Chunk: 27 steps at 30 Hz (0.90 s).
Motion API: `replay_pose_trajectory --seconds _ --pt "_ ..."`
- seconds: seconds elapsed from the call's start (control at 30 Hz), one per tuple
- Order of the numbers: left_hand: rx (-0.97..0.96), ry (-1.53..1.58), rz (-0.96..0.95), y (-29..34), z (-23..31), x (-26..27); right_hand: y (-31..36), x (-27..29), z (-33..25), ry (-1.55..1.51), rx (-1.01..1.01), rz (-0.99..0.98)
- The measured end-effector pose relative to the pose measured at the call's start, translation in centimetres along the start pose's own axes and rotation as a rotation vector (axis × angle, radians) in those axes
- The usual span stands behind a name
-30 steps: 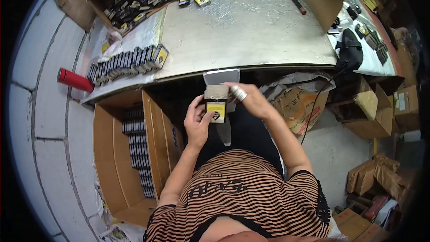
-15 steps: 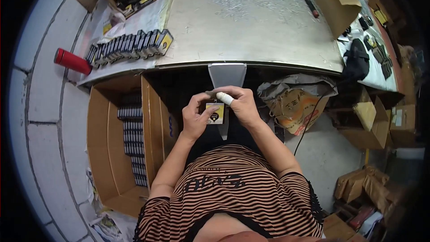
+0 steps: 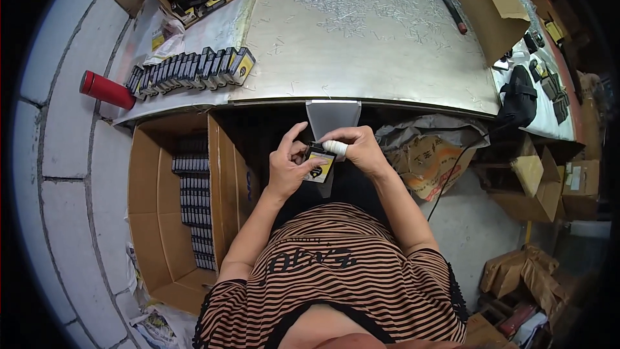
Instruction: Packaging measuring tapes into individual small boxes and then into a larger shipping carton.
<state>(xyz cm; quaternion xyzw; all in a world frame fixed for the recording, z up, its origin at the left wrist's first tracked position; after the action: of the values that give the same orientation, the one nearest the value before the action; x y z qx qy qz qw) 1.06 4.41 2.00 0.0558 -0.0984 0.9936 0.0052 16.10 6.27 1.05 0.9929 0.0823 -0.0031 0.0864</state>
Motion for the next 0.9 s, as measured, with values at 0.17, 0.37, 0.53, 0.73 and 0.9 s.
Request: replay_pose_trajectory --seconds 0.17,0.37,0.53,0.73,0.9 --pt "0.071 0.142 0.046 -0.7 -0.7 0.7 0.6 -1.4 -1.5 0.101 0.146 -0.047" --pt "-0.353 -0.055 0.164 -4.4 6.9 0.0 -0.8 -0.4 -2.2 -0.122 0.261 0.123" --pt "-0.345 -1.221 0.147 -16.8 5.4 5.5 -3.8 1.1 -3.6 -0.017 0.158 0.108" --pt "-0.537 -1.143 0.088 -26.3 8.3 1.9 -9.8 10.1 -8.2 0.554 0.431 0.356" --pt "-0.282 -1.012 0.054 -40.1 3.6 -5.0 -22.0 10.9 -9.4 0.997 0.375 0.345"
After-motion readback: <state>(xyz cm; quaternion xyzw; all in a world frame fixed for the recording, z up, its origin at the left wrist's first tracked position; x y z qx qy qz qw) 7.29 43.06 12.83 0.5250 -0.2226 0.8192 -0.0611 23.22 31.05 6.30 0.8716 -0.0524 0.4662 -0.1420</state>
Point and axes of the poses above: each hand's wrist, its own y-axis away from the middle knuckle, its own x-axis out of the back of the hand, z = x × y, the point moved 10 cm from there along -y, towards the middle knuckle, and after that the axes turned 7 degrees about z, right-handed, at the moved point
